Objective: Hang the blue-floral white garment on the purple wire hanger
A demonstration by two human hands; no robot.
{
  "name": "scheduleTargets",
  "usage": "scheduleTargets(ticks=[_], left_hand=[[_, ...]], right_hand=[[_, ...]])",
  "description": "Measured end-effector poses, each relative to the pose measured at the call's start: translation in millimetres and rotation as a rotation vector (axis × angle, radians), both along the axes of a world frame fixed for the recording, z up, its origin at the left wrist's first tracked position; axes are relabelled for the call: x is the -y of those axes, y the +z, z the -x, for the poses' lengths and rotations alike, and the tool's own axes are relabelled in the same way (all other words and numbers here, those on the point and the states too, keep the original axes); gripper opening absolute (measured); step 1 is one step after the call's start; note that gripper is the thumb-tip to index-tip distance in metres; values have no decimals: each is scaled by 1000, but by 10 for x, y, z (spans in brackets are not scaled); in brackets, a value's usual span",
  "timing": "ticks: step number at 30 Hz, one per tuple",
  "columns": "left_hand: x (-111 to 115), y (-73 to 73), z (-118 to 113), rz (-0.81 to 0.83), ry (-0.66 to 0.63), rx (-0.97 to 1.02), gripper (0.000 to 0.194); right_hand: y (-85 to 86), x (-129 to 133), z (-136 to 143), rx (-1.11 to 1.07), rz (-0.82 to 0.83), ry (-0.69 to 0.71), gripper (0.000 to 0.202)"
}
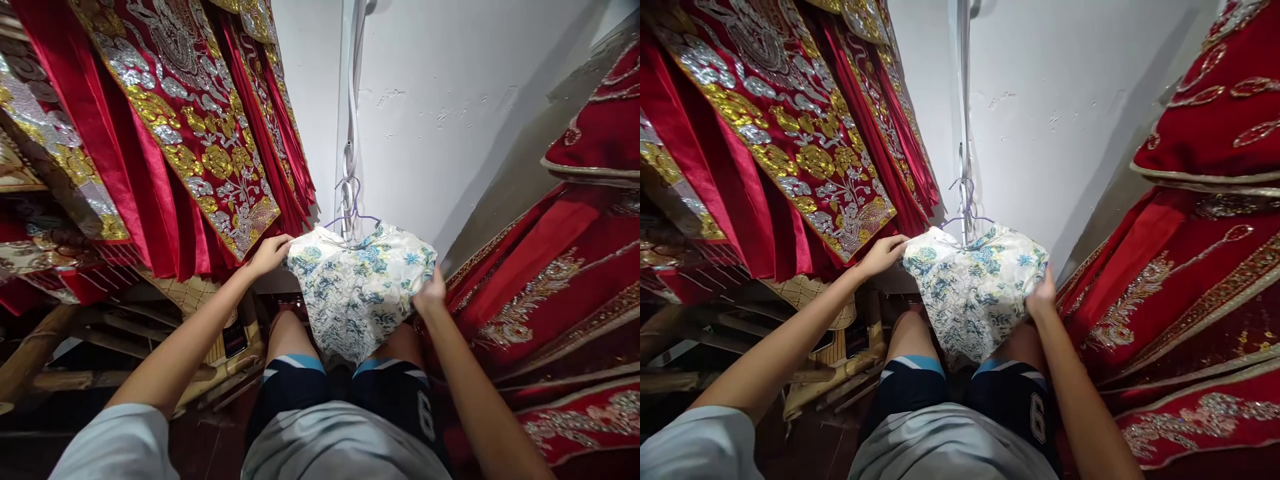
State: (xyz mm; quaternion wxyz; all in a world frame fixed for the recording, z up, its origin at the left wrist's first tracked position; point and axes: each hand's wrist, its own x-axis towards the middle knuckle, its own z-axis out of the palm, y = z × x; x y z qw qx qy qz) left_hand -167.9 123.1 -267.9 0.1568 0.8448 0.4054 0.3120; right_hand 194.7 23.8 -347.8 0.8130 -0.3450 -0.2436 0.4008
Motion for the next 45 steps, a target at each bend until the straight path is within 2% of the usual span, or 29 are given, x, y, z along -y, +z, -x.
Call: scheduleTargets(ticks=[3, 6, 9, 12, 16, 20, 23, 28, 33, 40, 43, 45], left_hand=[[10, 8, -58, -19, 34, 143, 33], [-5, 101, -145, -56, 67, 298, 30], [16, 208, -216, -57, 99, 339, 28], [92, 259, -287, -57, 113, 337, 28], [176, 235, -421, -74, 79, 341, 30], [142, 208, -523, -96, 96, 341, 32], [89, 261, -556, -127, 111, 361, 34], [47, 398, -560, -200, 133, 324, 33], [4, 407, -465, -181, 129, 304, 35], [-19, 473, -475, -179, 153, 261, 33], [41, 466, -567, -234, 163, 191, 30], [76, 421, -635, -271, 150, 127, 29]], right_hand=[[205, -18, -140, -43, 22, -41, 21], [538, -46, -189, -72, -43, -58, 11], [874, -54, -108, -110, -130, -33, 24], [1040, 19, -10, -157, -168, -91, 30], [966, 197, -18, -196, -190, -127, 38], [854, 260, -83, -201, -179, -188, 36], [857, 240, -108, -172, -172, -141, 35], [819, 282, -94, -200, -159, -124, 34], [700, 277, -19, -198, -95, -76, 30], [744, 195, -27, -246, -25, -69, 31], [736, 398, -3, -223, -66, -82, 34], [705, 680, 77, -175, -110, -71, 37]])
